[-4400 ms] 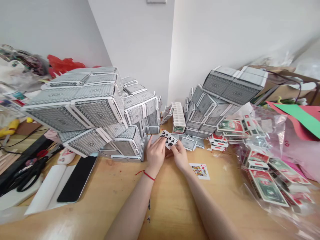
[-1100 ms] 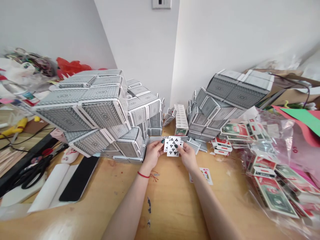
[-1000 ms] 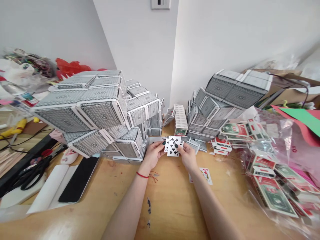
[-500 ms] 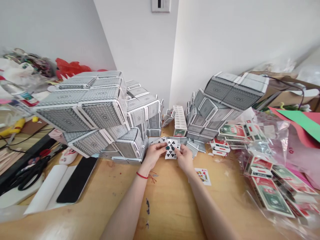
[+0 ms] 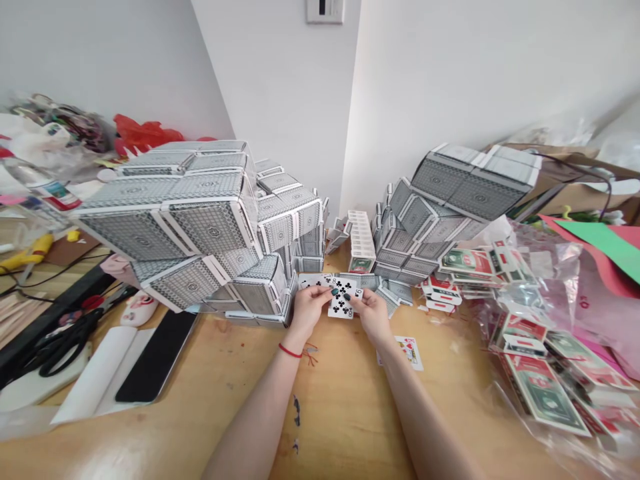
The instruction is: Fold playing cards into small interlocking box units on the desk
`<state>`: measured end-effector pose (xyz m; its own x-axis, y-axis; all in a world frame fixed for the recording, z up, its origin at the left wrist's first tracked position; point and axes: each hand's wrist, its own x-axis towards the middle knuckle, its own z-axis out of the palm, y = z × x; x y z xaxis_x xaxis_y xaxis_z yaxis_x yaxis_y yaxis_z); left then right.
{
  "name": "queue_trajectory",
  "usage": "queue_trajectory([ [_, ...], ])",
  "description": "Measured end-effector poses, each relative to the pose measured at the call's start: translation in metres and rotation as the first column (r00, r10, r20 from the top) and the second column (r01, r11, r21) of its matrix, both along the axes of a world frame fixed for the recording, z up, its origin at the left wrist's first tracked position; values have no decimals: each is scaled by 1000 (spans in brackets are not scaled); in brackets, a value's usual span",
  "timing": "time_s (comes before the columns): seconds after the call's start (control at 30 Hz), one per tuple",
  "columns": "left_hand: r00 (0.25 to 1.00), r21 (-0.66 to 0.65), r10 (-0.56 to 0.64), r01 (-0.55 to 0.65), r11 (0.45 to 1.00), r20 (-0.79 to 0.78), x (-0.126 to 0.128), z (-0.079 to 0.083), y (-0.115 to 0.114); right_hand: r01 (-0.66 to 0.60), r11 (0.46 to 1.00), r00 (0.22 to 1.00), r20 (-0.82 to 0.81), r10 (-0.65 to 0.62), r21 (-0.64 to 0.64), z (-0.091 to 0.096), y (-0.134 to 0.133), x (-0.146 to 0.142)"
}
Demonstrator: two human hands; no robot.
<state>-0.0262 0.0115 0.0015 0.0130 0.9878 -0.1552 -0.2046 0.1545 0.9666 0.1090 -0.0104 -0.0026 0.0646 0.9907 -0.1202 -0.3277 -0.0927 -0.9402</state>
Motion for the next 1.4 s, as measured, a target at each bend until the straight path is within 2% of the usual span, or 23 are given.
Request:
queue_trajectory([
  [0.13,986,82,37,-24,996,-160,6,0,-5,7,1000,999,31,-7,-6,0,0,-2],
  [0.27,892,283,215,-103,954,-398,14,6,-13,34,999,998,51,-35,26,-4,-1,-5],
  [0.37,827,352,243,-59,934,-508,17,10,-18,74,997,996,47,-75,34,-7,-1,-5],
  [0.5,744,372,208,58,926,-635,16,11,-20,104,994,993,54,-106,36,-8,1,-3],
  [0.6,736,383,172,127,915,-655,15,9,-21,172,984,980,90,-176,49,-6,2,0],
  [0.7,746,380,150,147,913,-649,16,6,-23,218,973,970,97,-225,70,-4,2,2],
  [0.97,819,346,68,164,924,-570,16,8,-21,227,972,965,118,-233,62,-5,2,4],
  [1.1,839,346,28,194,918,-543,16,12,-21,194,980,978,64,-198,52,-3,2,4],
  [1.2,830,356,41,193,914,-556,17,13,-22,171,984,984,48,-173,46,-3,1,4],
  [1.4,778,339,58,204,918,-625,14,8,-21,211,975,951,215,-221,71,-9,1,6],
])
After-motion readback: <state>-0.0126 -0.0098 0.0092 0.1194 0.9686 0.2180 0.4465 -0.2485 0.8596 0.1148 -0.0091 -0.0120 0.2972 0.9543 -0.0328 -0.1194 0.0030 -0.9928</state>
